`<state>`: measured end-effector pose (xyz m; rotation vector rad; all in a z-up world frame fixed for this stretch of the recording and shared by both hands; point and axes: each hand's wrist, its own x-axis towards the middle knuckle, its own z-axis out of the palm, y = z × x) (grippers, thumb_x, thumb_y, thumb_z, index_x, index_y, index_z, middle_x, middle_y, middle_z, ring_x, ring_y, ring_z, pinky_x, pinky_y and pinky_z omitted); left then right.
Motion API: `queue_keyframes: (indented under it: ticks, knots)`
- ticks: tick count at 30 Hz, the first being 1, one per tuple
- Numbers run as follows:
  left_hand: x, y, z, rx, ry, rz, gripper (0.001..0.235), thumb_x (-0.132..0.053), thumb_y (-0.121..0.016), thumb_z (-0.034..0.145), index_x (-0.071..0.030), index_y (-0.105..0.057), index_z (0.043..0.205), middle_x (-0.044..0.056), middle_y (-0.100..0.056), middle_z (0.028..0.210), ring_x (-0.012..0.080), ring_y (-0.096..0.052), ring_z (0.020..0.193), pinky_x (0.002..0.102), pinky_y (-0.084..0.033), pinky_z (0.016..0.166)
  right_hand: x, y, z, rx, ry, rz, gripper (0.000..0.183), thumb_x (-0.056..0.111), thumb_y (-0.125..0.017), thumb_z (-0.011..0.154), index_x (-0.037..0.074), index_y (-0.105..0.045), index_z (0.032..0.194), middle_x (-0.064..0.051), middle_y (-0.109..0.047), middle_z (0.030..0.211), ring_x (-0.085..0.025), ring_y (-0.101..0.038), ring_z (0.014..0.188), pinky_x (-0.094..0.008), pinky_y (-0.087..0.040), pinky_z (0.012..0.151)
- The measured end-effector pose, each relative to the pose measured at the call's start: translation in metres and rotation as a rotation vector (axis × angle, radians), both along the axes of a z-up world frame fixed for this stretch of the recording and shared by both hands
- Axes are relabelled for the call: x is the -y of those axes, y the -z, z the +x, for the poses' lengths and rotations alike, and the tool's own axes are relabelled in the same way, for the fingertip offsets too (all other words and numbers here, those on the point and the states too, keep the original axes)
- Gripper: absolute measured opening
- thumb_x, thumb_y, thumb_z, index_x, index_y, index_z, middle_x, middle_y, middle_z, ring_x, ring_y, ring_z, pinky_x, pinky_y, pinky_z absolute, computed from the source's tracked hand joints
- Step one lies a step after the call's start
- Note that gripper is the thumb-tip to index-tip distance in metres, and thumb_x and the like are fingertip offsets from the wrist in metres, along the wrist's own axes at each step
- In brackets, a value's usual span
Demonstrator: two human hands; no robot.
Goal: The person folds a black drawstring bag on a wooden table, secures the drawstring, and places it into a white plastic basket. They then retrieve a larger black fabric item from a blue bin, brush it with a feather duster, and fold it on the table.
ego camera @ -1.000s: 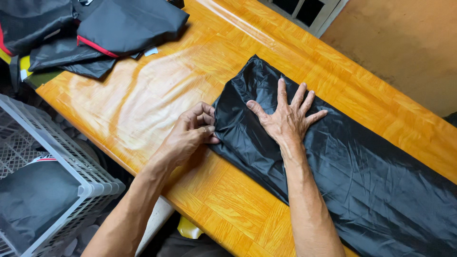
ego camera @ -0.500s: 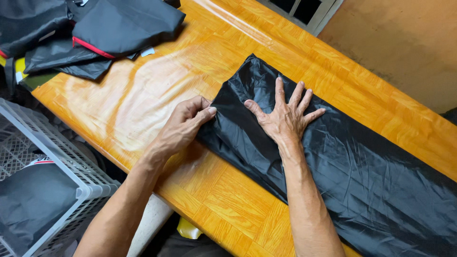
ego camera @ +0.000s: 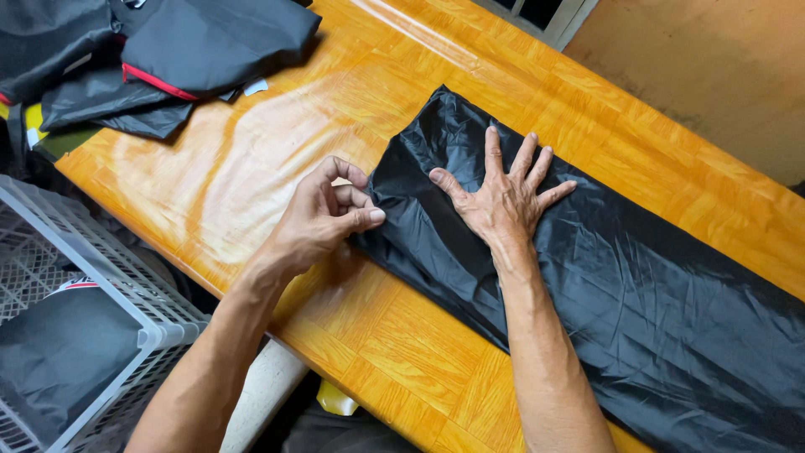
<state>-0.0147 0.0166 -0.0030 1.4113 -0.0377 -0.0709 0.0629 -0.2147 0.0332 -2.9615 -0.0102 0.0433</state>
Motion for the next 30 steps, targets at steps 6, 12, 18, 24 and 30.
queue_keyframes:
  ticks: [6, 12, 18, 24, 30]
  knots:
    - [0.0, 0.018, 0.005, -0.074, -0.075, 0.033, 0.04, 0.002, -0.083, 0.079, 0.001, -0.058, 0.11, 0.004, -0.068, 0.075, 0.0018, -0.059, 0.056, 0.014, -0.046, 0.052, 0.001, 0.002, 0.0, 0.007, -0.004, 0.004, 0.104, 0.095, -0.036, 0.082, 0.033, -0.026, 0.164, -0.024, -0.015, 0.17, -0.045, -0.005, 0.157, -0.082, 0.0, 0.111]
    - [0.0, 0.017, 0.004, -0.134, -0.144, 0.148, 0.014, -0.007, -0.076, 0.085, -0.006, -0.076, 0.099, 0.0, -0.063, 0.07, 0.0044, -0.056, 0.061, 0.017, -0.042, 0.058, 0.001, 0.002, 0.001, 0.005, -0.001, -0.004, 0.104, 0.095, -0.036, 0.082, 0.033, -0.025, 0.165, -0.024, -0.015, 0.17, -0.045, -0.004, 0.157, -0.082, -0.001, 0.111]
    - [-0.007, 0.001, -0.003, -0.102, -0.025, 0.316, 0.017, -0.022, -0.074, 0.094, -0.005, -0.071, 0.095, 0.004, -0.06, 0.068, 0.0114, -0.057, 0.063, 0.022, -0.043, 0.057, 0.0, 0.0, 0.0, 0.01, -0.007, 0.005, 0.103, 0.095, -0.035, 0.083, 0.032, -0.026, 0.164, -0.025, -0.015, 0.17, -0.046, -0.005, 0.156, -0.082, 0.0, 0.111]
    - [-0.007, 0.019, -0.009, -0.01, -0.096, 0.416, 0.016, -0.02, -0.076, 0.083, -0.009, -0.067, 0.075, 0.008, -0.06, 0.073, 0.0149, -0.06, 0.063, 0.027, -0.047, 0.056, 0.0, 0.002, 0.0, -0.029, -0.011, 0.007, 0.104, 0.095, -0.035, 0.083, 0.032, -0.023, 0.165, -0.024, -0.01, 0.171, -0.047, -0.002, 0.157, -0.083, 0.002, 0.11]
    - [-0.001, 0.025, -0.01, 0.046, -0.225, 0.533, 0.009, -0.019, -0.074, 0.075, -0.016, -0.067, 0.07, 0.002, -0.06, 0.075, 0.0123, -0.059, 0.061, 0.024, -0.045, 0.054, -0.006, -0.003, -0.006, 0.009, -0.051, 0.045, 0.105, 0.092, -0.042, 0.083, 0.029, -0.025, 0.165, -0.027, -0.011, 0.17, -0.049, -0.003, 0.156, -0.084, 0.0, 0.109]
